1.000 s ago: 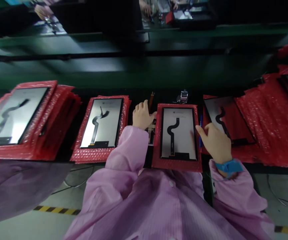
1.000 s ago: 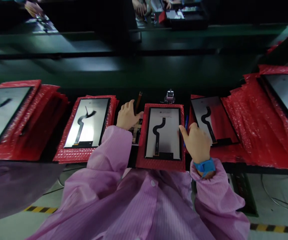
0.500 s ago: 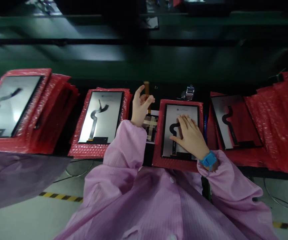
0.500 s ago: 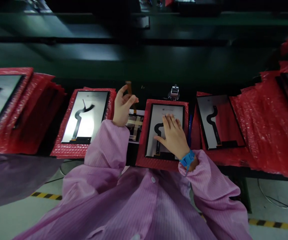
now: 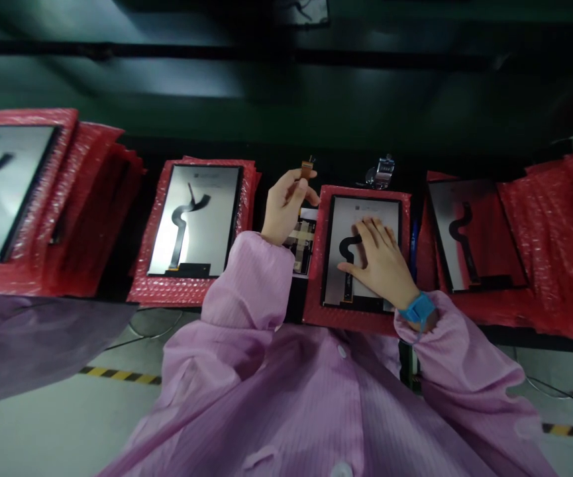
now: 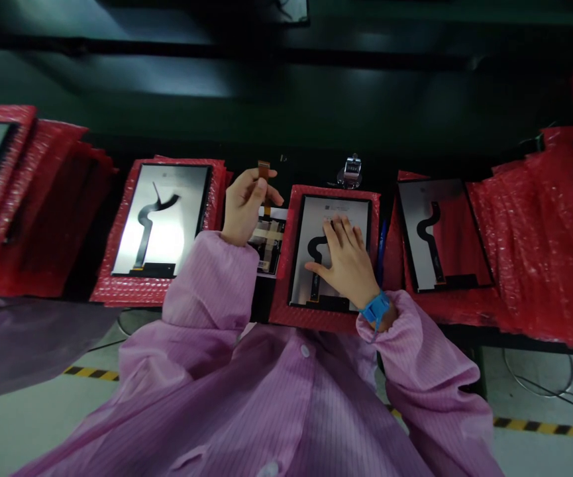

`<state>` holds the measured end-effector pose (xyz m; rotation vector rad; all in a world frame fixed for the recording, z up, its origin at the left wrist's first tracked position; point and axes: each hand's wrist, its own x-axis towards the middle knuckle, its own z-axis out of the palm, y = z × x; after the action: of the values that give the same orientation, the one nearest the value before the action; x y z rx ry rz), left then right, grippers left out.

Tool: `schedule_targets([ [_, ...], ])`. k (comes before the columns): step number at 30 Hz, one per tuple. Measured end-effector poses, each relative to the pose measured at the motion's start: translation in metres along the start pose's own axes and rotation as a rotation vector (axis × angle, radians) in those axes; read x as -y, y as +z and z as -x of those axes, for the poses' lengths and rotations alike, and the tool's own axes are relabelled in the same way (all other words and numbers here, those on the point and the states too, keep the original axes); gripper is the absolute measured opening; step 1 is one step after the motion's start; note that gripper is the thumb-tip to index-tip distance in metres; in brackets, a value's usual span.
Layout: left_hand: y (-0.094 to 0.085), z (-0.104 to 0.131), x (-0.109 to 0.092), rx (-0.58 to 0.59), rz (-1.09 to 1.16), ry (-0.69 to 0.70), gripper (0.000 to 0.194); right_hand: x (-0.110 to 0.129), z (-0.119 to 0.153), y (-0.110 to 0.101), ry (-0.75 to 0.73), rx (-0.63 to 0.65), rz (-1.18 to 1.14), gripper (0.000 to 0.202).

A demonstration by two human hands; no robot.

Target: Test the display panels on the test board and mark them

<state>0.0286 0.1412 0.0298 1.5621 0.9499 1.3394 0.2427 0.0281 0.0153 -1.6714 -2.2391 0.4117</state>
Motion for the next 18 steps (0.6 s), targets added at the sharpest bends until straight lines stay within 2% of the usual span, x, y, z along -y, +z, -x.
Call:
schedule_targets([
  [4, 0.0, 0.001, -0.004, -0.009, -0.033, 0.045, 0.035, 0.003, 0.001, -0.001, 0.008, -0.008, 0.008, 0.089],
  [9, -0.001, 0.003, -0.011, 0.006, -0.193, 0.067, 0.042, 0.006, 0.002, -0.002, 0.006, -0.053, -0.112, 0.082],
  [11, -0.002, 0.003, -0.011, 0.059, -0.199, 0.064, 0.043, 0.007, 0.003, -0.001, 0.022, -0.08, -0.273, 0.075],
  [13, -0.003, 0.004, -0.012, 0.137, -0.224, 0.069, 0.041, 0.006, 0.003, 0.001, 0.042, -0.086, -0.536, 0.074],
  [16, -0.004, 0.004, -0.014, 0.241, -0.319, 0.12, 0.037, 0.007, 0.002, 0.003, 0.073, -0.039, -0.996, 0.092],
  [18, -0.003, 0.005, -0.015, 0.28, -0.38, 0.147, 0.035, 0.009, 0.0, 0.002, 0.116, -0.029, -1.213, 0.104],
])
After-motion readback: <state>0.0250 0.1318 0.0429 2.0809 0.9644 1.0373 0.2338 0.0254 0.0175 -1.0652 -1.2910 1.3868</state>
